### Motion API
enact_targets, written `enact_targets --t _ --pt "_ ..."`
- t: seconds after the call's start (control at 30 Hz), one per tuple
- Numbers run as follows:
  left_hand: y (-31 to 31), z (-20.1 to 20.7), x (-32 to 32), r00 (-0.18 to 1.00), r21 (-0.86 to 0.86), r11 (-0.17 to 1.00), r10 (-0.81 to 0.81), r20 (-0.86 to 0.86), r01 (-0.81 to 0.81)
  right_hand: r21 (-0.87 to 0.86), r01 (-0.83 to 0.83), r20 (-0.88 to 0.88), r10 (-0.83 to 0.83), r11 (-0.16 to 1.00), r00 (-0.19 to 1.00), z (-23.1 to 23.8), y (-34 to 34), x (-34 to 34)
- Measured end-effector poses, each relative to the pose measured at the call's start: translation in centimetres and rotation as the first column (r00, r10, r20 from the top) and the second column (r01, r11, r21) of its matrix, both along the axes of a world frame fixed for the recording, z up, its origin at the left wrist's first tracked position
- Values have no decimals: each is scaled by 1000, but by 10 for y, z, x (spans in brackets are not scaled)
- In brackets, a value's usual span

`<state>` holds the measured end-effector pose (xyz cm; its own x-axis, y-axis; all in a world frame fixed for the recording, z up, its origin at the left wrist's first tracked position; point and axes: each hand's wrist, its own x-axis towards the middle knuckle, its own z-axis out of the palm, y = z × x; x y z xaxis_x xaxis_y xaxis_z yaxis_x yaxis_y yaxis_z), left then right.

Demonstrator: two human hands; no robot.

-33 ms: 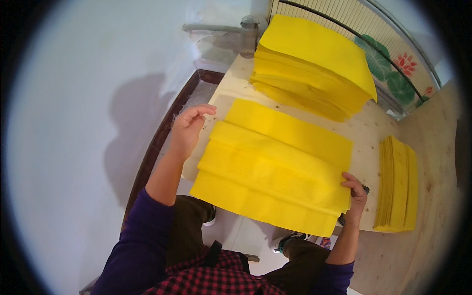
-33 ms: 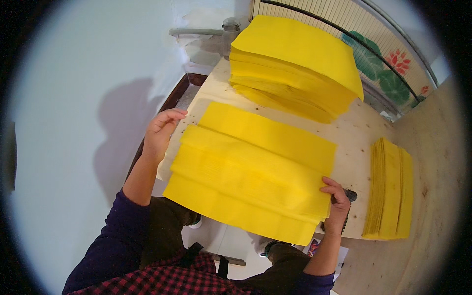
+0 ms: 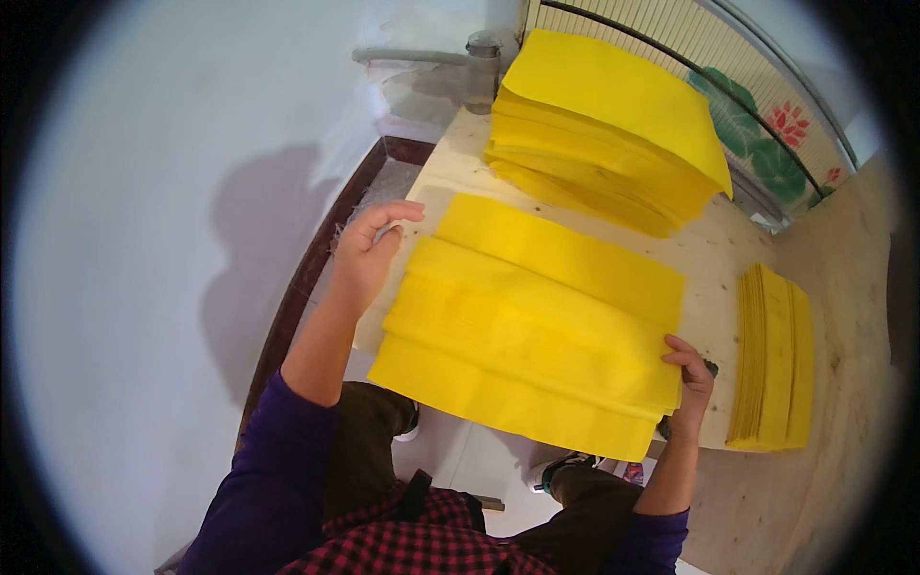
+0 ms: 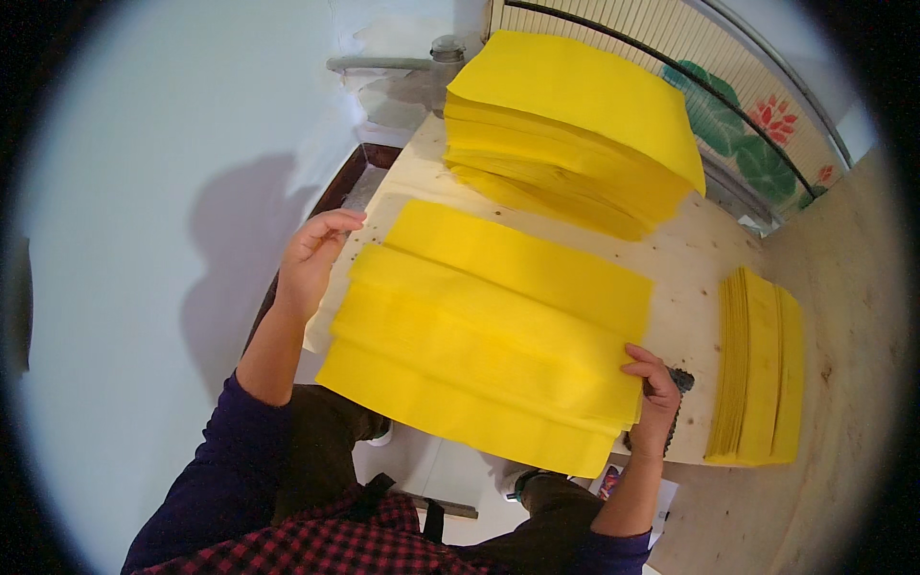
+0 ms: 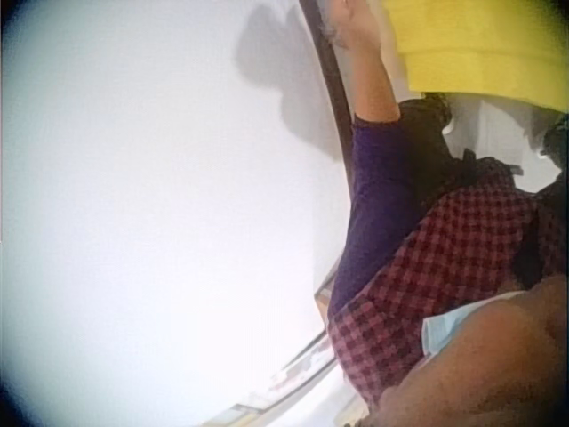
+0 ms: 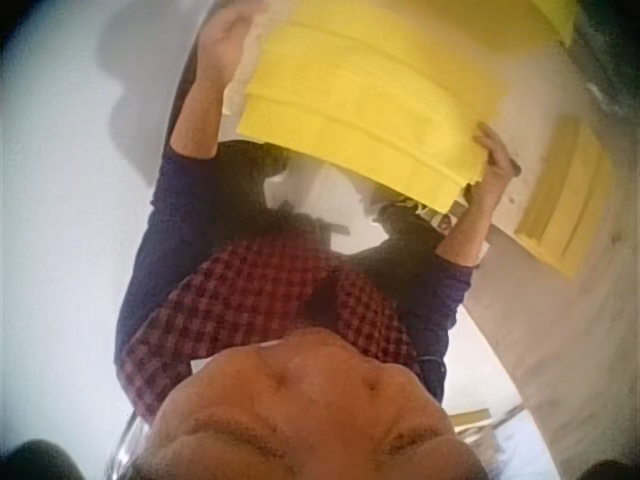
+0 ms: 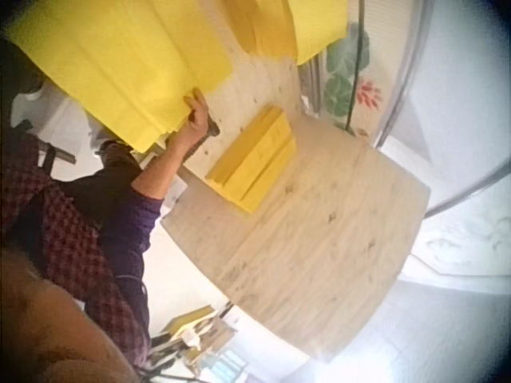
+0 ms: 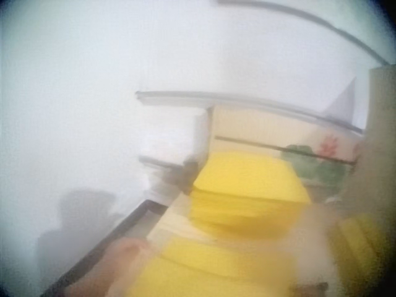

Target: The person folds yellow paper sheets in half, smooths the crease, and stacks them on a wooden table. The person repeats this process for multiple sheets, maintaining a consistent fold and stacking order.

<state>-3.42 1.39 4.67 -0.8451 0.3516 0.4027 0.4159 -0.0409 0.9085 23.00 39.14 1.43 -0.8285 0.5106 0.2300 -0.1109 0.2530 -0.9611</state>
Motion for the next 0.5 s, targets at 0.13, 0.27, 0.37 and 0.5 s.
enact_targets --t 0.13,0.27,0.37,0.5 --pt "37 37 44 917 -349 937 -154 -367 18 -1 22 10 -22 1000 1000 4 -4 1" --pt "85 42 82 852 -664 747 -368 -371 33 9 20 1 -20 1000 1000 7 -6 0" --pt "103 28 97 849 -774 633 -419 -323 18 24 29 17 -29 999 999 6 -6 0" --pt "99 7 104 861 -813 582 -404 -309 -19 41 18 12 -19 999 1000 5 -6 1"
